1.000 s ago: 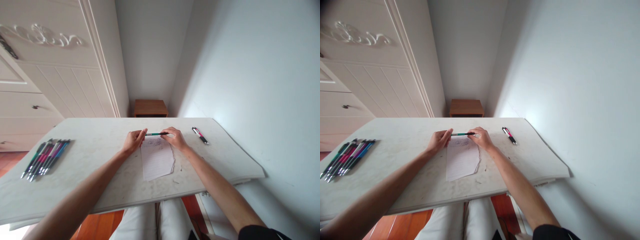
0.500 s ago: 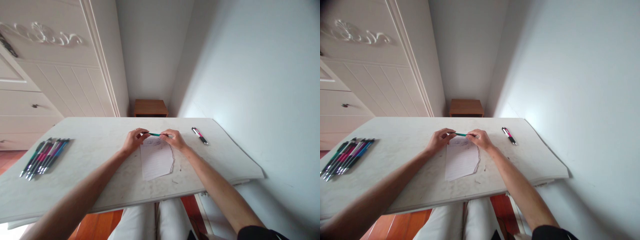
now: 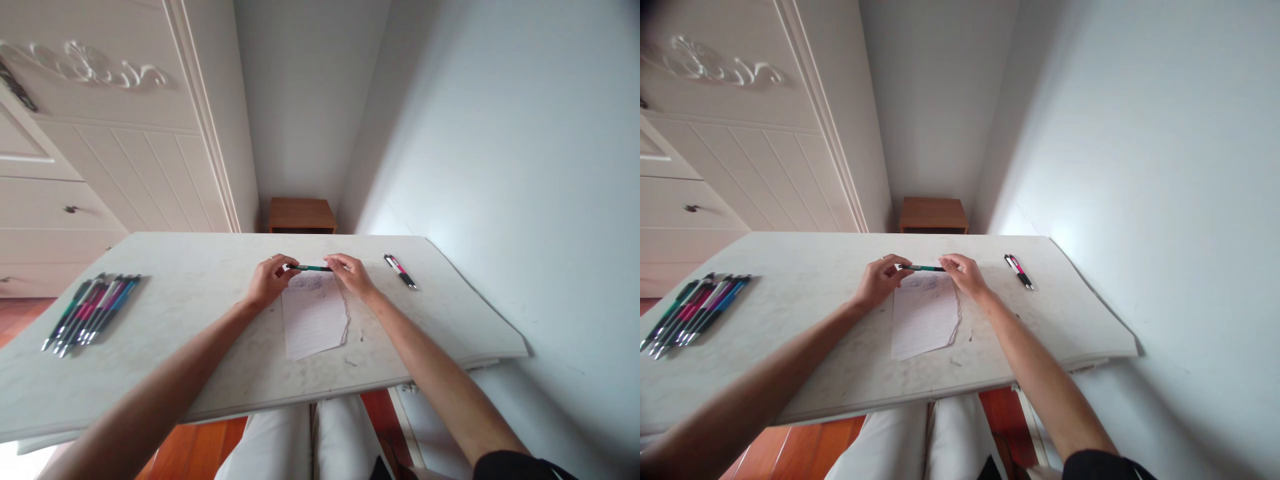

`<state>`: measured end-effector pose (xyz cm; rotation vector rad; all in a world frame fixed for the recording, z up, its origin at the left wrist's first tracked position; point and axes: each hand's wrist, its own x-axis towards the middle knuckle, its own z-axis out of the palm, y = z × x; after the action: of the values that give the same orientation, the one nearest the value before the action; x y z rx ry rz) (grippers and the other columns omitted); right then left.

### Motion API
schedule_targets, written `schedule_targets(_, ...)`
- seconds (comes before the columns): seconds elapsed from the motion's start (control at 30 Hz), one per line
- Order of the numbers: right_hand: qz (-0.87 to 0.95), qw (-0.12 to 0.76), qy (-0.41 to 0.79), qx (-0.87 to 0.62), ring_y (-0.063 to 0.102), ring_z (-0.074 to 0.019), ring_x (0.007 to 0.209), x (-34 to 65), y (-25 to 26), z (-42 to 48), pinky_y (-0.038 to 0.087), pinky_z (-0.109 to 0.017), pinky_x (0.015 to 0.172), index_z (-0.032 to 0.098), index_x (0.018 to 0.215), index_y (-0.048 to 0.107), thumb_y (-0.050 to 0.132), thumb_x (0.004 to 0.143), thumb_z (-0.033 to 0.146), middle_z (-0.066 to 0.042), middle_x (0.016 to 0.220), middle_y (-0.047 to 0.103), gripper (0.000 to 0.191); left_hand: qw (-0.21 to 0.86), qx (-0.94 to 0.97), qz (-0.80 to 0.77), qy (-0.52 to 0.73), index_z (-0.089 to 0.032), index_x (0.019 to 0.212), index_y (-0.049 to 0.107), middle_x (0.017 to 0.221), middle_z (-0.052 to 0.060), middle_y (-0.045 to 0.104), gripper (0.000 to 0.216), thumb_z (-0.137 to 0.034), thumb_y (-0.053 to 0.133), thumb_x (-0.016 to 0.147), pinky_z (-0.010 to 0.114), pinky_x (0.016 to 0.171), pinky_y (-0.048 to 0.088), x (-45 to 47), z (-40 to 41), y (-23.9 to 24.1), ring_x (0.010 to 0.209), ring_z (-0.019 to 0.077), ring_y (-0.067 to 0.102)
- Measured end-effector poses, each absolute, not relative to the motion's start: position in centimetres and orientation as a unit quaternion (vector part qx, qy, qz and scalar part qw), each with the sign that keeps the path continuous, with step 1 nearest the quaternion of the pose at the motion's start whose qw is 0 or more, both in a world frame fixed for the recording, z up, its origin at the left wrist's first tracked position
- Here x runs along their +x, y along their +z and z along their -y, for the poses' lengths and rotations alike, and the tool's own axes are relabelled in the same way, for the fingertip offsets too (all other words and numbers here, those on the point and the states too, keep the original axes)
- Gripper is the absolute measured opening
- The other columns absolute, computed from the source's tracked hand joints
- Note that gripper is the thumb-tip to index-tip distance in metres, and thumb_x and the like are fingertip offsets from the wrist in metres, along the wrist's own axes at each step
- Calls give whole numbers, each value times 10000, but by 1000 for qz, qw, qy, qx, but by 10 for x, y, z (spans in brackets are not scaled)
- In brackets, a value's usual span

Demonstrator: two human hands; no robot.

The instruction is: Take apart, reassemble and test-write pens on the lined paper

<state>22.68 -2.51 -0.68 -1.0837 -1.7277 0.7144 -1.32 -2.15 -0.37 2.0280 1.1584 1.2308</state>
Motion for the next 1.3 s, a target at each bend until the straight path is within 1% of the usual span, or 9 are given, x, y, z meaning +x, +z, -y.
schedule_targets(0.2,677,470,357,-439,617,-173,681,228,-10,24,479,-295,683,188,814,701,582,865,596,-36,705,690,429,249,729,-430,472,-195,873,683,690,-20,641,172,-358,685,817,227,523,445,-11,24,-2,461,86,554)
schedule_targets(0.4,651,476,387,-447,599,-157,666,225,-6,26,468,-278,670,193,701,606,573,848,641,-30,679,659,472,244,723,-416,495,-191,868,677,766,-2,659,203,-388,674,822,225,500,439,-9,27,0,454,74,536)
schedule_targets(0.6,635,476,396,-462,535,-141,565,225,-1,26,433,-274,593,191,638,584,559,825,686,-3,563,574,530,242,721,-411,502,-197,847,676,672,-20,621,216,-410,682,813,222,483,422,-7,27,-2,449,80,518)
schedule_targets(0.77,641,501,380,-440,523,-134,555,230,5,27,425,-278,619,192,619,586,628,797,652,10,532,562,495,250,714,-432,491,-194,865,680,568,-41,571,229,-412,690,795,230,493,411,-3,30,-1,444,95,500)
schedule_targets(0.9,642,493,389,-440,519,-131,546,234,6,25,426,-276,596,193,639,584,676,736,671,14,541,575,497,282,709,-457,457,-179,775,648,478,-46,518,321,-481,585,862,228,488,396,-4,33,3,431,110,503)
schedule_targets(1.1,641,472,436,-420,545,-135,553,230,3,26,449,-282,585,196,691,590,755,668,633,21,584,588,468,295,693,-494,435,-177,611,540,456,-16,520,535,-571,399,945,224,511,401,-7,32,5,448,114,514)
schedule_targets(1.17,635,477,439,-419,552,-138,559,229,3,26,457,-286,590,199,697,590,763,666,619,21,592,591,455,317,687,-482,442,-171,678,556,523,-11,559,511,-576,394,945,222,502,406,-7,30,4,449,106,519)
schedule_targets(1.23,627,485,439,-423,556,-139,569,230,2,25,460,-286,597,201,704,590,767,669,606,19,602,598,444,348,679,-454,460,-165,869,589,698,6,631,439,-575,443,927,222,492,424,-6,29,3,467,96,539)
schedule_targets(1.3,617,494,439,-427,557,-137,577,231,2,24,460,-283,600,201,710,585,771,668,598,21,606,600,440,368,671,-434,475,-175,1077,558,911,37,656,444,-566,560,867,224,482,446,-5,29,2,497,88,562)
